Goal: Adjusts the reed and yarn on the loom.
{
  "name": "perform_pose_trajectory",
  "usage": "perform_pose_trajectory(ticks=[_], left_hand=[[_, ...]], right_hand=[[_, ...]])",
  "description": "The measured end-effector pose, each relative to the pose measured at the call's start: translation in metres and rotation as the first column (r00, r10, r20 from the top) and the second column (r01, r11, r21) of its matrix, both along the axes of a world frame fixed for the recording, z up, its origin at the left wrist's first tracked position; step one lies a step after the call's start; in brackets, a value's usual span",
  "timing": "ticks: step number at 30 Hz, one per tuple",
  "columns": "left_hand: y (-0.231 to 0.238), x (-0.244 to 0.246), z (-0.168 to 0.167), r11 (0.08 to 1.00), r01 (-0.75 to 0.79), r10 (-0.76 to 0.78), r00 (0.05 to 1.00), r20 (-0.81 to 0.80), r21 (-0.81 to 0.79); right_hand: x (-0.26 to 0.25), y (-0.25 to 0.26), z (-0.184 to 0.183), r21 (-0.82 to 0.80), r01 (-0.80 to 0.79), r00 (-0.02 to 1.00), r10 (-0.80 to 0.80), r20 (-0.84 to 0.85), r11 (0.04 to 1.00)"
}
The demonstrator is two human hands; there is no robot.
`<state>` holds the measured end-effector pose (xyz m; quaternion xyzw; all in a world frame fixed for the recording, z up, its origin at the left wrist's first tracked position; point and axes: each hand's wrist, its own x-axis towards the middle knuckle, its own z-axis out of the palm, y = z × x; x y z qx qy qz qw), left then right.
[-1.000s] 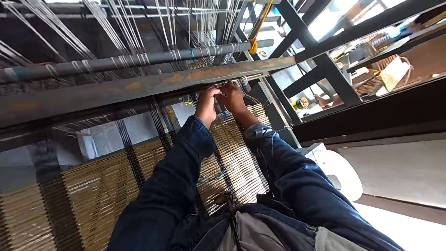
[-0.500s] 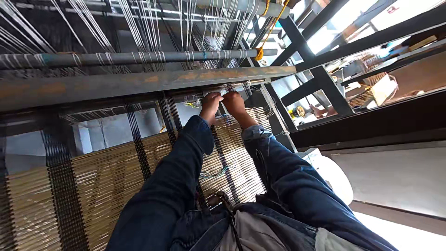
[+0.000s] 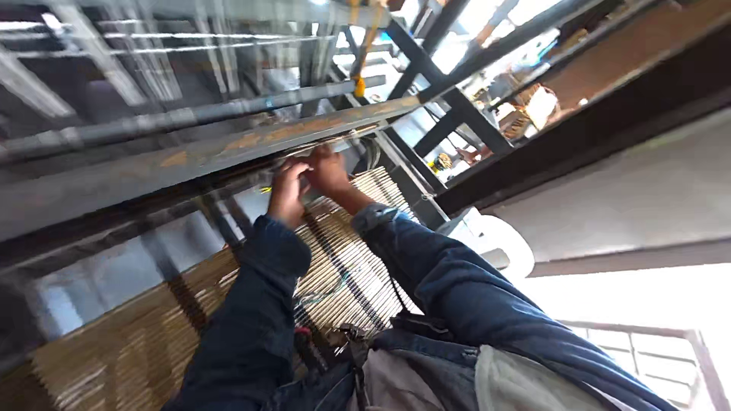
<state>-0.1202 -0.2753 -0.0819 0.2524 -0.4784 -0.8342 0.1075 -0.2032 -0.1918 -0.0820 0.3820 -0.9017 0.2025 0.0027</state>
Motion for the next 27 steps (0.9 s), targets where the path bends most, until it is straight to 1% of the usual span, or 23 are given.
perform_pose_trajectory(ticks=[3, 5, 6, 8, 9, 11, 12, 13, 14, 15, 17, 18, 21, 22, 24, 26, 27], left_hand=[[-0.005, 0.005, -0.007, 1.0, -0.017, 0.017, 1.0, -0.003, 0.011], [-0.006, 0.011, -0.008, 0.999, -0.014, 0.013, 1.0, -0.019, -0.034], [-0.006, 0.014, -0.009, 0.997, -0.002, 0.0, 1.0, -0.026, -0.08], [-0.006, 0.023, -0.011, 0.965, 0.032, -0.04, 0.999, -0.027, -0.26], [-0.007, 0.027, -0.012, 0.928, 0.026, -0.035, 0.999, -0.019, -0.371], [-0.011, 0.031, -0.022, 0.8, -0.045, 0.05, 0.999, -0.008, -0.598], [-0.014, 0.03, -0.03, 0.735, -0.095, 0.113, 0.993, -0.017, -0.672], [-0.017, 0.03, -0.036, 0.701, -0.115, 0.158, 0.987, -0.004, -0.704], [-0.018, 0.03, -0.038, 0.71, -0.117, 0.185, 0.983, 0.023, -0.694], [-0.018, 0.027, -0.038, 0.757, -0.119, 0.195, 0.98, 0.049, -0.642], [-0.018, 0.021, -0.033, 0.872, -0.126, 0.171, 0.984, 0.053, -0.474], [-0.019, 0.02, -0.031, 0.903, -0.113, 0.145, 0.988, 0.046, -0.415], [-0.034, 0.016, -0.029, 0.948, -0.022, 0.039, 0.998, 0.048, -0.318], [-0.04, 0.014, -0.029, 0.969, 0.014, -0.001, 0.999, 0.053, -0.245], [-0.049, 0.009, -0.029, 0.997, 0.07, -0.069, 0.997, 0.019, -0.045], [-0.055, 0.0, -0.03, 0.986, 0.106, -0.104, 0.994, -0.022, 0.132], [-0.057, -0.004, -0.032, 0.977, 0.119, -0.116, 0.993, -0.027, 0.177]], right_hand=[[0.005, -0.01, 0.003, 0.014, -0.002, 0.999, 0.001, 0.035, 1.0], [0.008, -0.016, 0.0, 0.022, -0.006, 1.0, 0.006, 0.025, 1.0], [0.01, -0.017, -0.002, 0.022, -0.012, 1.0, 0.012, 0.025, 1.0], [0.013, -0.018, -0.006, 0.003, -0.023, 0.999, 0.023, 0.036, 1.0], [0.013, -0.018, -0.006, -0.013, -0.024, 0.999, 0.025, 0.048, 1.0], [0.011, -0.018, -0.008, -0.056, -0.005, 0.995, 0.01, 0.095, 0.998], [0.01, -0.017, -0.01, -0.073, 0.008, 0.993, 0.001, 0.118, 0.997], [0.01, -0.018, -0.01, -0.082, 0.019, 0.99, -0.007, 0.143, 0.996], [0.01, -0.019, -0.01, -0.081, 0.03, 0.986, -0.016, 0.167, 0.996], [0.01, -0.02, -0.011, -0.083, 0.037, 0.983, -0.021, 0.184, 0.996], [0.01, -0.02, -0.015, -0.093, 0.045, 0.978, -0.025, 0.207, 0.995], [0.01, -0.02, -0.017, -0.096, 0.051, 0.977, -0.03, 0.211, 0.994], [0.012, -0.019, -0.017, -0.103, 0.089, 0.971, -0.063, 0.232, 0.991], [0.013, -0.02, -0.015, -0.094, 0.098, 0.966, -0.072, 0.25, 0.991], [0.015, -0.021, -0.012, -0.085, 0.103, 0.96, -0.077, 0.27, 0.991], [0.013, -0.023, -0.014, -0.11, 0.108, 0.956, -0.073, 0.283, 0.988], [0.012, -0.024, -0.015, -0.122, 0.117, 0.955, -0.077, 0.288, 0.986]])
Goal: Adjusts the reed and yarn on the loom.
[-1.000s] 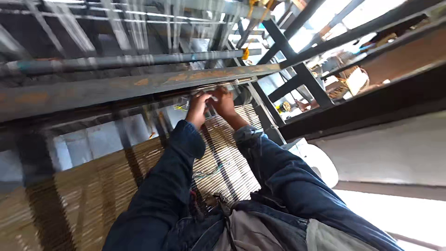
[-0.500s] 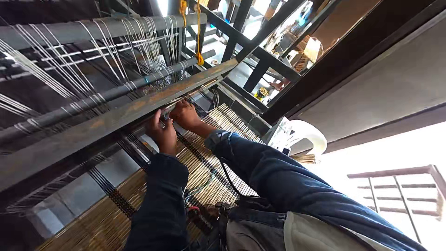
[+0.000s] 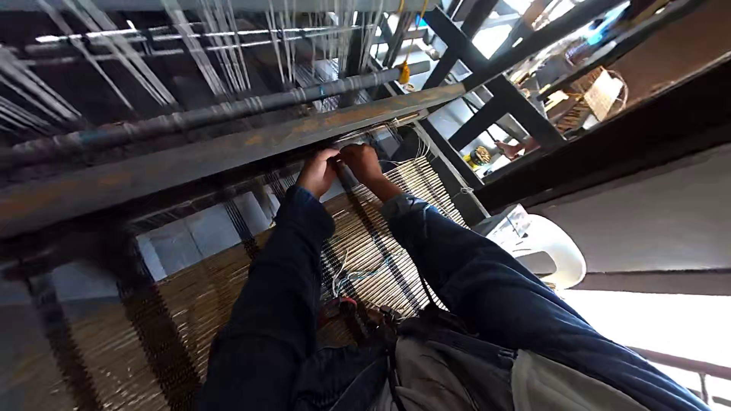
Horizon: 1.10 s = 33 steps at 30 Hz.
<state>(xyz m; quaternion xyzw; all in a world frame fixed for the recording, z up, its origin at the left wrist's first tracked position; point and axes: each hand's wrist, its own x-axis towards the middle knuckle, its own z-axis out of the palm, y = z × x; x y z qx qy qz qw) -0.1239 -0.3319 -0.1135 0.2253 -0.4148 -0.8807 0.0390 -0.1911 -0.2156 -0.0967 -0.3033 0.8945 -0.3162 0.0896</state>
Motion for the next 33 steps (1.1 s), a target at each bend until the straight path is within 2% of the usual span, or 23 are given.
perform_pose_trajectory(ticks=[5, 8, 11, 14, 17, 19, 22, 23, 24, 25, 28, 30, 33], left_hand=[[-0.007, -0.004, -0.007, 0.993, 0.022, -0.016, 0.999, -0.051, 0.116], [0.002, 0.006, 0.006, 0.974, -0.195, 0.185, 0.978, 0.092, 0.116], [0.022, 0.025, 0.02, 0.928, -0.368, 0.372, 0.921, 0.119, -0.052], [0.032, 0.042, 0.022, 0.903, -0.351, 0.365, 0.931, 0.014, -0.246], [0.029, 0.055, 0.023, 0.865, -0.338, 0.338, 0.939, -0.069, -0.37], [0.02, 0.066, 0.016, 0.773, -0.363, 0.335, 0.93, -0.15, -0.521], [0.003, 0.089, 0.008, 0.429, -0.408, 0.441, 0.873, -0.207, -0.806], [-0.001, 0.096, 0.006, 0.393, -0.383, 0.478, 0.862, -0.17, -0.836], [-0.007, 0.099, 0.004, 0.43, -0.344, 0.491, 0.865, -0.103, -0.835], [-0.012, 0.1, 0.001, 0.511, -0.322, 0.489, 0.871, -0.038, -0.797], [-0.025, 0.096, -0.003, 0.729, -0.362, 0.492, 0.867, 0.077, -0.581], [-0.031, 0.095, 0.0, 0.81, -0.378, 0.463, 0.882, 0.093, -0.448], [-0.047, 0.095, 0.002, 0.926, -0.311, 0.338, 0.936, 0.099, -0.213]], right_hand=[[-0.008, 0.004, -0.006, 0.027, -0.06, 0.998, 0.06, 0.002, 0.998], [-0.007, 0.01, -0.005, -0.032, -0.093, 0.995, 0.092, -0.047, 0.995], [-0.002, 0.009, -0.006, -0.131, -0.154, 0.968, 0.123, -0.219, 0.979], [0.011, -0.003, -0.002, -0.057, -0.205, 0.953, 0.186, -0.241, 0.977], [0.023, -0.018, -0.006, 0.0, -0.233, 0.939, 0.225, -0.259, 0.973], [0.029, -0.026, -0.009, -0.013, -0.262, 0.933, 0.25, -0.257, 0.965], [0.035, -0.035, -0.007, 0.018, -0.273, 0.937, 0.27, -0.221, 0.962], [0.038, -0.038, -0.006, 0.047, -0.267, 0.94, 0.271, -0.207, 0.963], [0.04, -0.041, -0.004, 0.085, -0.261, 0.942, 0.273, -0.194, 0.962], [0.043, -0.045, -0.002, 0.124, -0.257, 0.944, 0.276, -0.179, 0.958], [0.049, -0.053, 0.002, 0.239, -0.235, 0.954, 0.271, -0.13, 0.942], [0.052, -0.057, 0.002, 0.26, -0.2, 0.965, 0.236, -0.116, 0.945], [0.057, -0.062, 0.005, 0.301, -0.157, 0.98, 0.185, -0.067, 0.94]])
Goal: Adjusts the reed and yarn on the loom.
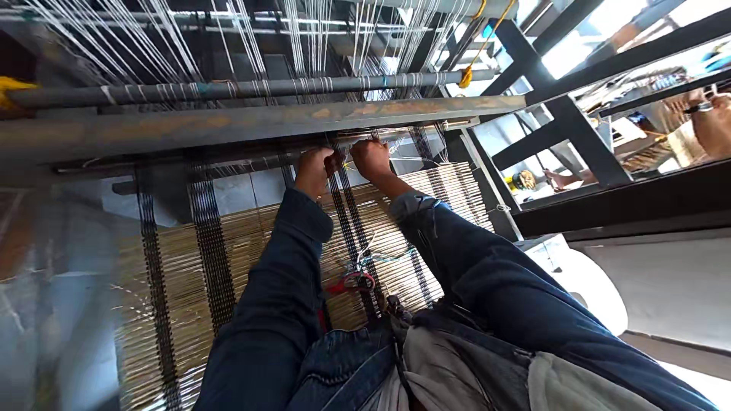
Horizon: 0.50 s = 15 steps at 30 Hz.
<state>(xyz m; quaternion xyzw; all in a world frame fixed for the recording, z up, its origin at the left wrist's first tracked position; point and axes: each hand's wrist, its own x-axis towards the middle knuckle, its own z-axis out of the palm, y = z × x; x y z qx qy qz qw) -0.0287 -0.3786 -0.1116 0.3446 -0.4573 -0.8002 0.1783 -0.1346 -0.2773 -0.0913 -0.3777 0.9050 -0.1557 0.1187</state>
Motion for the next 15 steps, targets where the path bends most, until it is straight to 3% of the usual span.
perform_pose_trajectory(ticks=[3, 6, 12, 15], left_hand=[[-0.011, -0.001, 0.003, 0.986, 0.123, -0.121, 0.992, -0.028, 0.11], [-0.017, 0.003, 0.004, 0.97, 0.211, -0.206, 0.977, -0.057, 0.124], [-0.018, -0.002, 0.0, 0.972, 0.205, -0.204, 0.979, -0.015, 0.117], [-0.02, -0.002, -0.002, 0.966, 0.224, -0.225, 0.974, -0.007, 0.132]], right_hand=[[0.009, -0.005, 0.003, 0.061, -0.022, 0.999, 0.02, 0.027, 0.998], [0.015, -0.009, 0.008, 0.089, -0.044, 0.997, 0.037, 0.074, 0.995], [0.007, -0.008, 0.015, -0.039, 0.147, 0.958, -0.133, 0.254, 0.988], [0.004, -0.008, 0.015, -0.007, 0.181, 0.947, -0.172, 0.272, 0.983]])
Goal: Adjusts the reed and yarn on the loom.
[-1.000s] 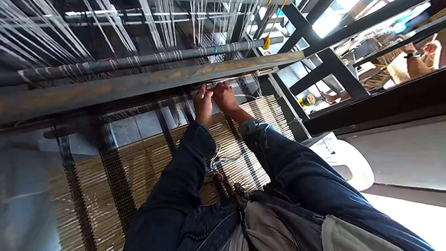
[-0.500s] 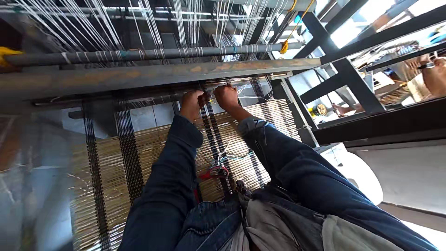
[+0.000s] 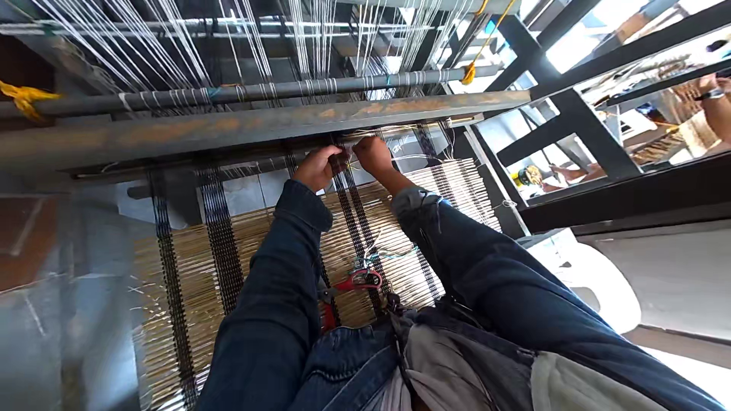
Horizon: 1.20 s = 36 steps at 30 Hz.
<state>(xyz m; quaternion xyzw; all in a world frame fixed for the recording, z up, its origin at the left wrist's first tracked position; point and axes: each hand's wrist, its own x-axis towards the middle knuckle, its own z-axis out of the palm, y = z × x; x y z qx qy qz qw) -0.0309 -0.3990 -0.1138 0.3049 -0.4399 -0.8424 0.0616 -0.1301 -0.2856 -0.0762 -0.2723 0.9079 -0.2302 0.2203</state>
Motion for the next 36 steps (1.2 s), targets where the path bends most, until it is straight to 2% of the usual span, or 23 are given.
perform_pose_trajectory(ticks=[4, 8, 10, 12, 15, 21, 23, 24, 27, 28, 30, 33, 36], left_hand=[[-0.004, 0.001, 0.003, 0.998, 0.056, -0.056, 0.998, 0.031, -0.018], [-0.009, 0.008, 0.013, 0.997, 0.081, -0.081, 0.997, 0.018, 0.006], [-0.009, 0.013, 0.014, 0.997, -0.023, 0.023, 1.0, -0.003, 0.077], [-0.005, 0.022, 0.018, 0.977, -0.185, 0.187, 0.982, -0.01, 0.102], [0.003, 0.042, 0.024, 0.946, -0.324, 0.325, 0.945, -0.039, 0.021], [0.02, 0.066, 0.03, 0.914, -0.32, 0.314, 0.947, -0.065, -0.251], [0.024, 0.07, 0.031, 0.85, -0.33, 0.299, 0.944, -0.141, -0.41], [0.023, 0.068, 0.03, 0.786, -0.34, 0.309, 0.94, -0.147, -0.517], [0.009, 0.059, 0.011, 0.477, -0.364, 0.451, 0.882, -0.133, -0.8], [0.006, 0.061, 0.009, 0.444, -0.339, 0.474, 0.874, -0.104, -0.829], [0.004, 0.061, 0.014, 0.505, -0.329, 0.46, 0.885, -0.074, -0.798], [-0.005, 0.064, 0.02, 0.618, -0.378, 0.472, 0.88, -0.06, -0.689], [-0.016, 0.065, 0.021, 0.819, -0.263, 0.353, 0.932, 0.086, -0.51]], right_hand=[[0.001, -0.003, -0.006, 0.061, -0.169, 0.985, 0.171, -0.032, 0.984], [-0.003, -0.002, -0.009, 0.023, -0.259, 0.964, 0.26, -0.051, 0.966], [-0.002, 0.002, -0.004, 0.006, -0.26, 0.963, 0.259, -0.074, 0.966], [-0.001, 0.007, 0.001, -0.072, -0.265, 0.951, 0.249, -0.183, 0.962], [0.004, 0.006, 0.002, -0.197, -0.362, 0.894, 0.279, -0.352, 0.911], [0.034, -0.017, -0.01, -0.095, -0.483, 0.831, 0.421, -0.364, 0.871], [0.035, -0.019, -0.019, -0.136, -0.523, 0.804, 0.434, -0.406, 0.841], [0.03, -0.023, -0.022, -0.14, -0.536, 0.8, 0.449, -0.399, 0.832], [0.028, -0.032, -0.032, -0.197, -0.598, 0.785, 0.518, -0.341, 0.777], [0.029, -0.034, -0.034, -0.24, -0.609, 0.781, 0.52, -0.345, 0.756], [0.03, -0.035, -0.034, -0.295, -0.593, 0.797, 0.492, -0.351, 0.749], [0.034, -0.043, -0.034, -0.263, -0.558, 0.815, 0.46, -0.354, 0.787], [0.035, -0.048, -0.035, -0.219, -0.568, 0.799, 0.468, -0.378, 0.793]])
